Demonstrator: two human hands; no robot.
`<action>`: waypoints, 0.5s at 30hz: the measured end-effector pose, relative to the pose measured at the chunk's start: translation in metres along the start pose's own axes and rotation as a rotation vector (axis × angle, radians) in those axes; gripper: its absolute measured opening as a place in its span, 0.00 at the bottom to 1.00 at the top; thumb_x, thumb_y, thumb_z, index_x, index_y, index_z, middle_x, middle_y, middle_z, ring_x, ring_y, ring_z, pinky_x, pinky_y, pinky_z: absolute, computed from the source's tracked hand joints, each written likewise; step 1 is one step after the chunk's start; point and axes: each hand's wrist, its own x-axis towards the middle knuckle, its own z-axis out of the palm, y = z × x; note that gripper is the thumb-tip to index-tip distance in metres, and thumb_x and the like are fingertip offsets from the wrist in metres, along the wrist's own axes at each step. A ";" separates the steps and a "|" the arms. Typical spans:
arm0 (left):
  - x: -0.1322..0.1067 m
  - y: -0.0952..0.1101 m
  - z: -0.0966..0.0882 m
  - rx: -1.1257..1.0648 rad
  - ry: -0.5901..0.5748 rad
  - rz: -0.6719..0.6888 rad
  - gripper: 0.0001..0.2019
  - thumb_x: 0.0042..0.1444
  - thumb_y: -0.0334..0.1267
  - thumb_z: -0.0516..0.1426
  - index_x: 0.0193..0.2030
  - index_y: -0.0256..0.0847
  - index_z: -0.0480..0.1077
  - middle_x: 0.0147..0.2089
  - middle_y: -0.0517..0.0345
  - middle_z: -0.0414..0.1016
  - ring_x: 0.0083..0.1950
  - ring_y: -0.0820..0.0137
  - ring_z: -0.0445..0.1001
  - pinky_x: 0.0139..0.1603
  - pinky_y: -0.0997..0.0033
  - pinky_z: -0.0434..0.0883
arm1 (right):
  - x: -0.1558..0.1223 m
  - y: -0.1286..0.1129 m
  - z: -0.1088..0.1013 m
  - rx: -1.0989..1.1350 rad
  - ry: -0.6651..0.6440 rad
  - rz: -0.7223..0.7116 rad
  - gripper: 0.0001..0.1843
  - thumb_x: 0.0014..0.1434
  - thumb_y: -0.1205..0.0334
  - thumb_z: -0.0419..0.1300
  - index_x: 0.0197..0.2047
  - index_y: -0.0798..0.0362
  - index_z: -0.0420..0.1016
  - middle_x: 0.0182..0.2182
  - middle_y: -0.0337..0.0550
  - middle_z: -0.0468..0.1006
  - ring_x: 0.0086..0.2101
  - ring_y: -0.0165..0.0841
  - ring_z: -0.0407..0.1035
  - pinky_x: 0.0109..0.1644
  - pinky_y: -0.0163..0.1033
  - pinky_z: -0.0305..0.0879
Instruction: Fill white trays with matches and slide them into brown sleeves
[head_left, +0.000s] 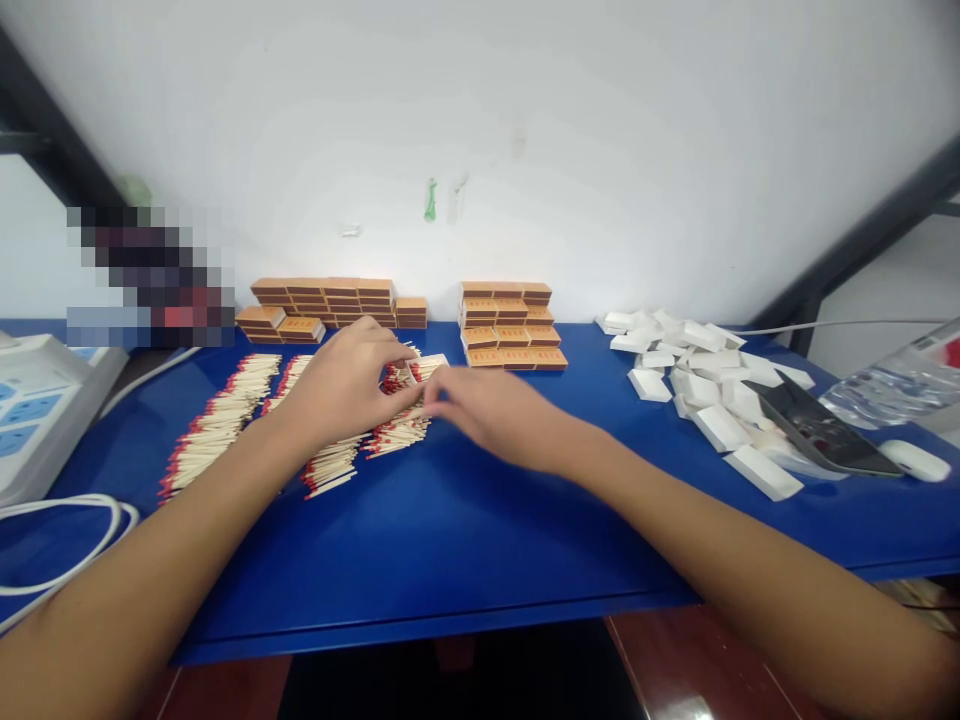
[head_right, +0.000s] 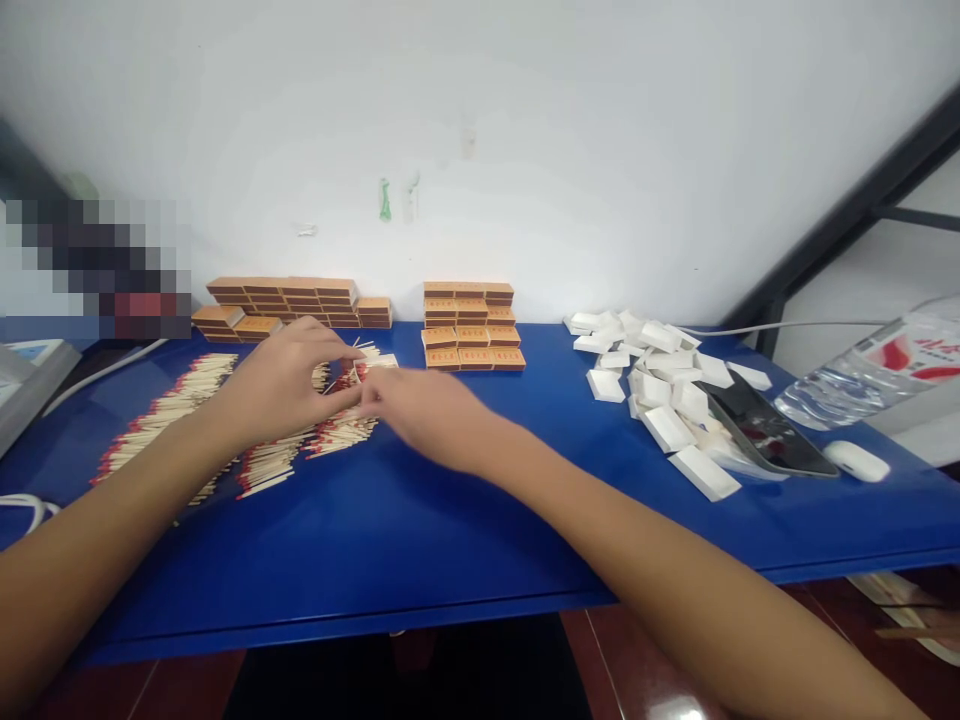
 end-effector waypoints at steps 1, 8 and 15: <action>0.000 0.001 0.000 -0.008 -0.007 0.006 0.14 0.65 0.49 0.63 0.43 0.41 0.84 0.38 0.48 0.83 0.47 0.53 0.76 0.49 0.53 0.72 | 0.000 0.006 -0.007 -0.011 0.072 0.027 0.07 0.79 0.60 0.57 0.49 0.52 0.73 0.45 0.47 0.84 0.41 0.38 0.74 0.42 0.40 0.59; -0.001 0.011 -0.001 -0.094 -0.034 0.047 0.17 0.66 0.51 0.64 0.50 0.39 0.84 0.39 0.49 0.83 0.47 0.55 0.75 0.48 0.55 0.73 | 0.002 0.026 -0.022 -0.076 0.189 0.110 0.07 0.78 0.60 0.56 0.48 0.52 0.73 0.41 0.46 0.81 0.38 0.37 0.70 0.41 0.39 0.56; -0.001 0.017 0.000 -0.122 -0.065 0.057 0.14 0.66 0.51 0.64 0.46 0.43 0.83 0.41 0.50 0.83 0.49 0.55 0.75 0.51 0.55 0.74 | 0.004 0.029 -0.012 -0.049 0.134 0.061 0.05 0.77 0.62 0.56 0.47 0.52 0.72 0.43 0.47 0.81 0.39 0.37 0.70 0.42 0.40 0.57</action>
